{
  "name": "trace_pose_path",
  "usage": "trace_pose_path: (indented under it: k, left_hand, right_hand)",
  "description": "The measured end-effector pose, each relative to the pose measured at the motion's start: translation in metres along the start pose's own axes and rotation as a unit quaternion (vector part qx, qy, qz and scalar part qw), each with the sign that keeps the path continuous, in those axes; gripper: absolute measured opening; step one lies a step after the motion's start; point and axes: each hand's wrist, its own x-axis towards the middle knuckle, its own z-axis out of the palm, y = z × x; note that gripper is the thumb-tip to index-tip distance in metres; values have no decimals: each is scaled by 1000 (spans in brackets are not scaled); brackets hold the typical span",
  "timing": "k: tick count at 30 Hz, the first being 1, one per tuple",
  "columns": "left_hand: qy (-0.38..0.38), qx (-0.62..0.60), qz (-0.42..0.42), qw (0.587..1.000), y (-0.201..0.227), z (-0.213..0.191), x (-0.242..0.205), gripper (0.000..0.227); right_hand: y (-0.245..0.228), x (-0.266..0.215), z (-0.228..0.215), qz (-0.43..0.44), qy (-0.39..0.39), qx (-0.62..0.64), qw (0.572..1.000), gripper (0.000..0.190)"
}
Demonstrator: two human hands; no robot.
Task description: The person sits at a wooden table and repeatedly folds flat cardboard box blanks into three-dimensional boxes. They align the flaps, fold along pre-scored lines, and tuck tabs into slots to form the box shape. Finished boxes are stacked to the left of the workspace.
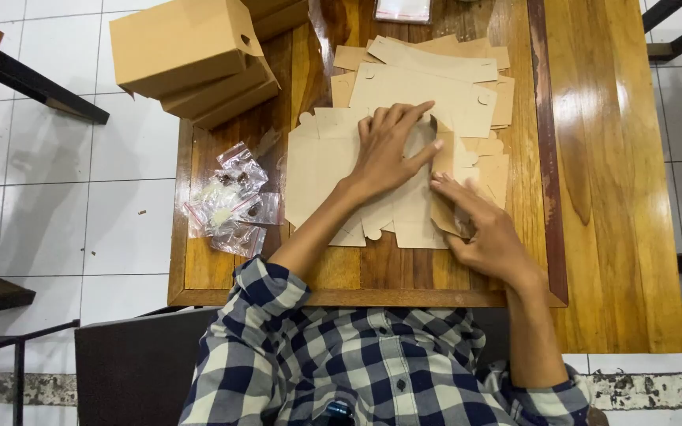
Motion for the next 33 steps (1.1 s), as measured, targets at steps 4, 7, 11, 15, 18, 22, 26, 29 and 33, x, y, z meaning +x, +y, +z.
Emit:
trace_pose_path:
  k: [4,7,11,15,18,22,26,29,33]
  left_hand:
    - [-8,-57,37,998,-4,13,-1,75]
    - [22,-113,61,992,2,7,-5,80]
    - [17,-281,107,954,21,-12,-9,81]
    - [22,-358,146,922,25,-7,-6,70]
    - [27,-251,188,949,11,8,-7,70]
    - [-24,-168,186,968,29,-25,-25,71]
    - [-26,-62,189,980,23,-19,-30,73]
    - [-23,-32,188,981,26,-23,-28,73]
    - [-37,2,177,984,29,-26,-28,75]
  right_hand:
    - [1,10,-8,-31,-5,-14,999,65]
    - [-9,15,-17,-48,0,17,999,42]
    - [-12,18,-21,-67,-1,-1,998,26]
    - [3,16,-9,-82,48,13,995,13]
    - [17,16,-3,-81,88,14,993,30]
    - [23,18,1,-87,130,-22,987,43]
    - [13,16,-3,-58,102,-22,993,48]
    - [0,15,-17,-29,43,20,998,55]
    - [-9,17,-23,3,6,56,998,63]
